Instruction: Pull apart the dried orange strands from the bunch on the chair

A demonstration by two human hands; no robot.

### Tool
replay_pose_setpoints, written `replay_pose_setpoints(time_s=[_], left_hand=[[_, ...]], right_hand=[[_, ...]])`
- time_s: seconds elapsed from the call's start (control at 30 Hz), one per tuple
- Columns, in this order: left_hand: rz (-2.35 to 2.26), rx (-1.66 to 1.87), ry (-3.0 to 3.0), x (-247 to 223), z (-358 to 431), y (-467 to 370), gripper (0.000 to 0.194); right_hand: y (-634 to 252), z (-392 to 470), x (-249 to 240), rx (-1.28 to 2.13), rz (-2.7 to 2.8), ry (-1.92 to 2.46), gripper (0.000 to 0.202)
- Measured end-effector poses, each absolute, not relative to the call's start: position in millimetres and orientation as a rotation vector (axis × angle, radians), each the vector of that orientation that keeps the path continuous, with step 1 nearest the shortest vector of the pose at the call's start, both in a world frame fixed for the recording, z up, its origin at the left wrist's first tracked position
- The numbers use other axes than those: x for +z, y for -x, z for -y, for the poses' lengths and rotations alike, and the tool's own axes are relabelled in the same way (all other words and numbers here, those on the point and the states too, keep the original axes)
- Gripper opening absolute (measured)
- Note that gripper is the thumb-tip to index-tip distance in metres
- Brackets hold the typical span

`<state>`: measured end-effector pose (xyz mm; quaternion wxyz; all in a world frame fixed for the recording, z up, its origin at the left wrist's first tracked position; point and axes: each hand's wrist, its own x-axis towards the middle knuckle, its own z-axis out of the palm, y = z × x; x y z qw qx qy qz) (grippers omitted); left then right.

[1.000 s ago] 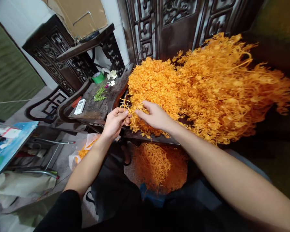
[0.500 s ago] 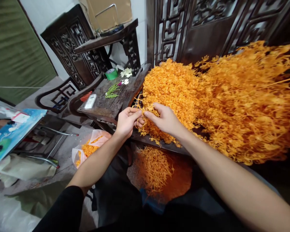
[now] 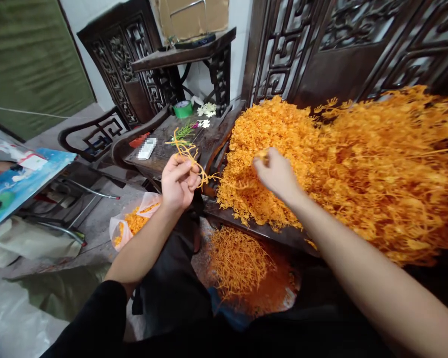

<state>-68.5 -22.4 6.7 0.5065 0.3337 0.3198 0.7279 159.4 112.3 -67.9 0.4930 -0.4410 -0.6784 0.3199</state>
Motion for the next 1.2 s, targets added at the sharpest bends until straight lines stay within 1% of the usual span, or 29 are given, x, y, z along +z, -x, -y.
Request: replay_pose_setpoints(time_s=[0.03, 0.07, 0.1, 0.17, 0.2, 0.27, 0.33, 0.4, 0.47, 0.5, 0.57, 0.67, 0.77, 0.87, 0.97, 1.07, 1.2], left_hand=[[-0.726, 1.713, -0.812, 8.3, 24.9, 71.6, 0.026], [-0.681, 1.639, -0.82, 9.3, 27.7, 74.1, 0.024], [-0.637, 1.543, -0.832, 9.4, 30.6, 75.9, 0.022], [-0.569, 1.325, -0.869, 6.6, 36.5, 77.2, 0.02], [-0.553, 1.213, -0.9, 3.6, 39.4, 76.5, 0.019], [-0.556, 0.975, -1.007, -5.2, 45.0, 71.6, 0.017], [-0.562, 0.696, -1.223, -16.1, 50.1, 61.5, 0.017], [-0.527, 0.418, -1.55, -27.9, 54.9, 46.9, 0.017], [-0.469, 0.208, -1.902, -40.5, 59.6, 29.5, 0.017], [-0.445, 0.126, -2.044, -47.2, 61.9, 20.5, 0.019], [-0.425, -0.039, -2.277, -61.3, 65.9, 3.3, 0.026], [-0.339, -0.156, -2.458, -82.9, 69.8, -20.6, 0.033], [-0.287, -0.124, -2.564, -103.8, 71.9, -44.3, 0.031], [-0.38, -0.118, -2.708, -124.5, 71.9, -67.9, 0.027], [-0.374, -0.184, -2.759, -144.5, 66.9, -87.5, 0.025], [-0.333, -0.248, -2.772, -160.7, 57.8, -99.6, 0.021], [-0.471, -0.371, -2.763, -173.6, 46.9, -106.7, 0.006]], right_hand=[[-146.6, -113.6, -79.8, 0.67, 1.81, 1.12, 0.023], [-134.4, -115.6, -90.5, 0.492, 2.022, 1.172, 0.021], [-124.1, -118.3, -100.1, 0.297, 2.215, 1.205, 0.024], [-111.1, -125.7, -116.1, -0.092, 2.506, 1.209, 0.036], [-108.2, -129.5, -123.2, -0.205, 2.562, 1.192, 0.041], [-106.8, -136.1, -136.3, -0.303, 2.602, 1.144, 0.053], [-107.6, -141.0, -147.1, -0.29, 2.657, 1.063, 0.067], [-108.6, -144.4, -152.8, -0.195, 2.724, 1.005, 0.08], [-111.7, -146.3, -150.5, -0.051, 2.738, 0.997, 0.086], [-115.1, -146.2, -146.0, 0.012, 2.718, 0.984, 0.086], [-127.2, -142.7, -132.0, 0.074, 2.642, 0.911, 0.076], [-157.2, -129.2, -105.8, 0.053, 2.452, 0.791, 0.052], [-188.3, -114.0, -85.1, 0.041, 2.186, 0.783, 0.034], [-201.1, -107.0, -76.5, 0.093, 1.944, 0.878, 0.022], [-189.4, -110.8, -77.7, 0.164, 1.876, 0.993, 0.022], [-167.0, -125.7, -82.5, 0.199, 2.106, 1.001, 0.032], [-148.0, -148.4, -91.3, 0.223, 2.332, 0.935, 0.037]])
